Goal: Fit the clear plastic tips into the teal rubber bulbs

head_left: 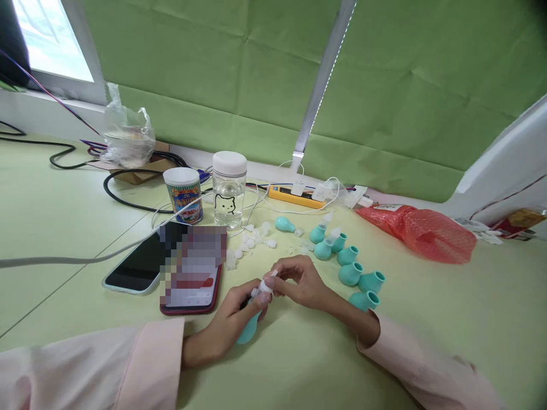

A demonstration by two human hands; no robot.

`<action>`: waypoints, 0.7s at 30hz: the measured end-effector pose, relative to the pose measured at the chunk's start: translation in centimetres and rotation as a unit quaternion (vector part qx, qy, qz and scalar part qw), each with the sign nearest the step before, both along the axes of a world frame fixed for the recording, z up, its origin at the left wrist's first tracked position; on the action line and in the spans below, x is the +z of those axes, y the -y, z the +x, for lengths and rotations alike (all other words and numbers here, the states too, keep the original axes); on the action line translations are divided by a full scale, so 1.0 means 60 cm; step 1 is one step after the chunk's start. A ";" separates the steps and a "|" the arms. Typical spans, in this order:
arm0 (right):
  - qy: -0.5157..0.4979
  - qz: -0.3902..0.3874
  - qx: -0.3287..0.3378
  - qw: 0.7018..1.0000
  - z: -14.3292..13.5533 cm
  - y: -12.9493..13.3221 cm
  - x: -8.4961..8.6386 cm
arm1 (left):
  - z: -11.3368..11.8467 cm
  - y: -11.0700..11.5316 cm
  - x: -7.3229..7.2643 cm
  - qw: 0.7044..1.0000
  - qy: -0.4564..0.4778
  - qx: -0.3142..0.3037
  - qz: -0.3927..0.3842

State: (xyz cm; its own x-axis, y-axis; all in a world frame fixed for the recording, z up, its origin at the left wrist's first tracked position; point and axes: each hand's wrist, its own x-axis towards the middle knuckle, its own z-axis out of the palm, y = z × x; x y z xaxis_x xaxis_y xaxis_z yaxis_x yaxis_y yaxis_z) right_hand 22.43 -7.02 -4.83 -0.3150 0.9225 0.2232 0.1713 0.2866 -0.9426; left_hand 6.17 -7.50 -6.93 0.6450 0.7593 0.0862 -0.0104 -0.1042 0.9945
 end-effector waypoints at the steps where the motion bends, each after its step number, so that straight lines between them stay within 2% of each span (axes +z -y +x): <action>1: 0.001 -0.013 -0.007 1.000 0.000 -0.001 -0.001 | 0.001 0.000 -0.001 1.000 -0.014 0.007 0.012; 5: 0.002 -0.045 -0.011 0.999 -0.003 -0.002 0.001 | 0.002 0.001 -0.004 0.997 -0.057 0.013 0.056; 11: 0.027 -0.033 -0.035 0.998 -0.012 0.010 0.010 | 0.001 0.007 -0.007 0.991 -0.087 0.029 0.098; 21: -0.011 -0.041 -0.074 0.996 -0.022 0.014 0.007 | 0.002 0.008 -0.006 0.992 -0.074 0.036 0.092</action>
